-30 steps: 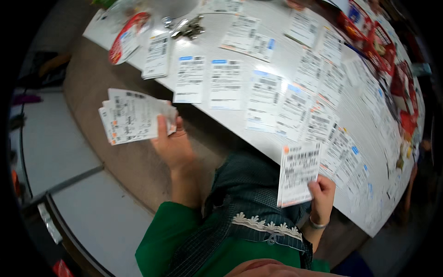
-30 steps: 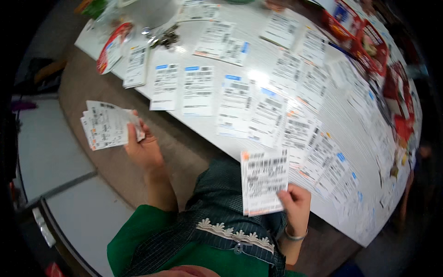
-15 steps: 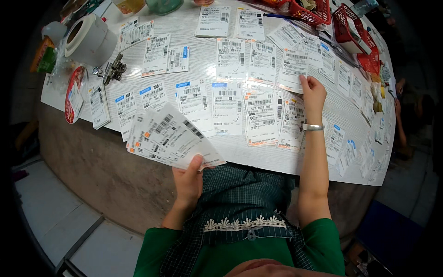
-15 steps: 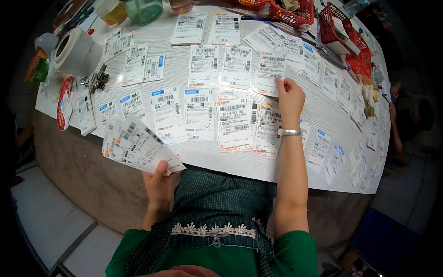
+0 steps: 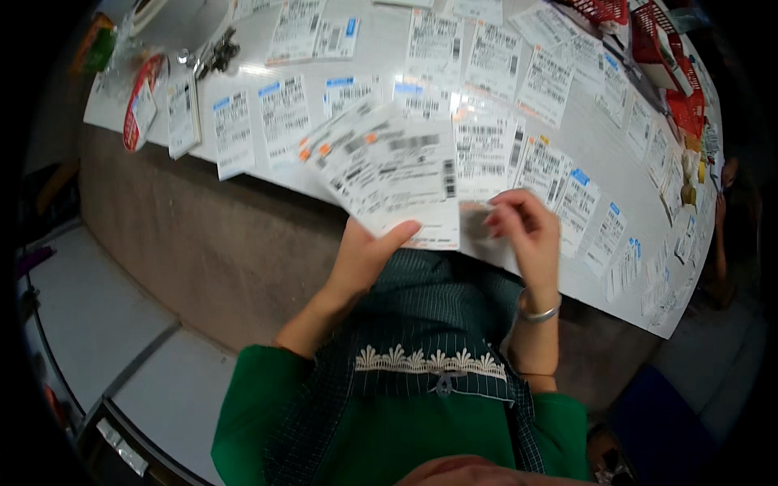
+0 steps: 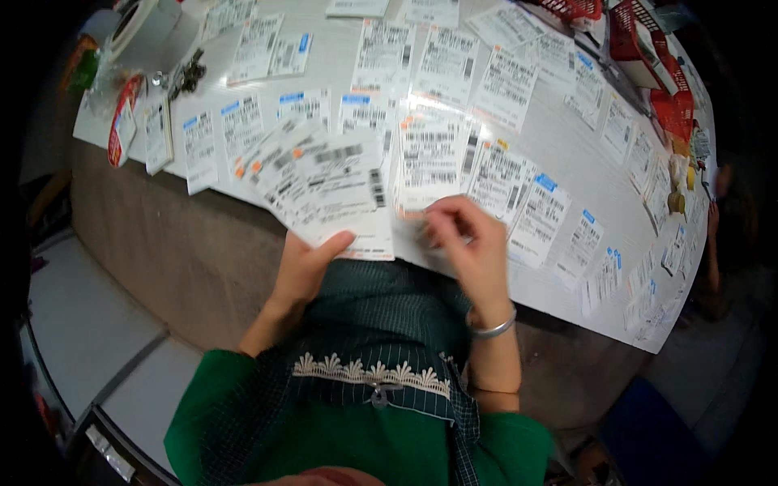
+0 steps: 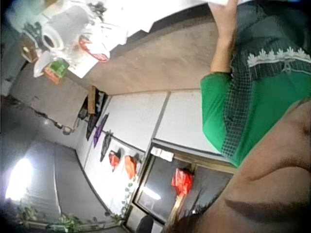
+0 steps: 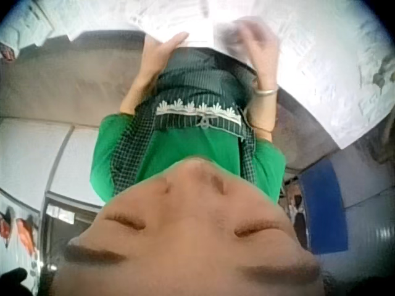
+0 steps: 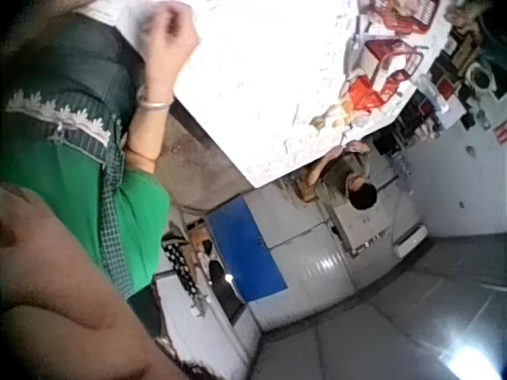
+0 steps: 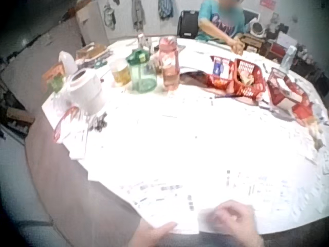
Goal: The person sorts through shipping labels by hand on a table. They pick up individual labels, check the codes, and organize them into a stack held in their hand while moving other labels around on the table surface.
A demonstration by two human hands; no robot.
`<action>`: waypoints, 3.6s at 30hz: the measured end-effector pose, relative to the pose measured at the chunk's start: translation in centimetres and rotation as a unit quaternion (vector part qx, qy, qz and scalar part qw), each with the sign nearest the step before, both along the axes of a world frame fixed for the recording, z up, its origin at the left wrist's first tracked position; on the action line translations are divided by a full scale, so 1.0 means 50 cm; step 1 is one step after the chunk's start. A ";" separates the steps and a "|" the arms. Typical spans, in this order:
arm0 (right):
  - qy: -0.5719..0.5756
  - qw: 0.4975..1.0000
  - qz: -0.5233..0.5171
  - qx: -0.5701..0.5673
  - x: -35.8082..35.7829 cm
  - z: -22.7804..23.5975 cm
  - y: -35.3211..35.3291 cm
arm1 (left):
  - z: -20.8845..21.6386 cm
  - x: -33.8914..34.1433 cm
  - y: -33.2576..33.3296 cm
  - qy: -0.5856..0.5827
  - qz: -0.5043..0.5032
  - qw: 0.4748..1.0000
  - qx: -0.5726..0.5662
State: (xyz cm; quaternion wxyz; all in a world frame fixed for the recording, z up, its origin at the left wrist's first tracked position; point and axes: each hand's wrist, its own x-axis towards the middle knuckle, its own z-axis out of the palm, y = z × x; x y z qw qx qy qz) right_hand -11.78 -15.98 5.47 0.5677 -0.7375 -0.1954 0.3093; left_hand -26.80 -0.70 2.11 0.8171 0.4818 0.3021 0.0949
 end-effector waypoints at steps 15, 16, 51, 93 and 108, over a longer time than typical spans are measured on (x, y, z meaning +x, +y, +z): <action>-0.002 0.994 -0.108 0.004 -0.111 -0.006 -0.098 | 0.028 0.011 -0.103 -0.035 -0.079 0.993 -0.077; 0.005 0.993 -0.121 0.015 -0.111 -0.005 -0.103 | 0.026 0.009 -0.105 -0.034 -0.066 0.992 -0.097; 0.057 0.990 -0.130 0.013 -0.127 -0.013 -0.192 | 0.021 0.019 -0.146 -0.015 -0.115 0.992 -0.048; 0.051 0.965 -0.220 0.135 -0.121 0.001 -0.215 | 0.041 0.034 -0.159 -0.055 -0.146 0.985 -0.070; 0.019 0.960 -0.255 0.111 -0.110 -0.007 -0.234 | 0.037 0.034 -0.153 -0.028 -0.136 0.983 -0.121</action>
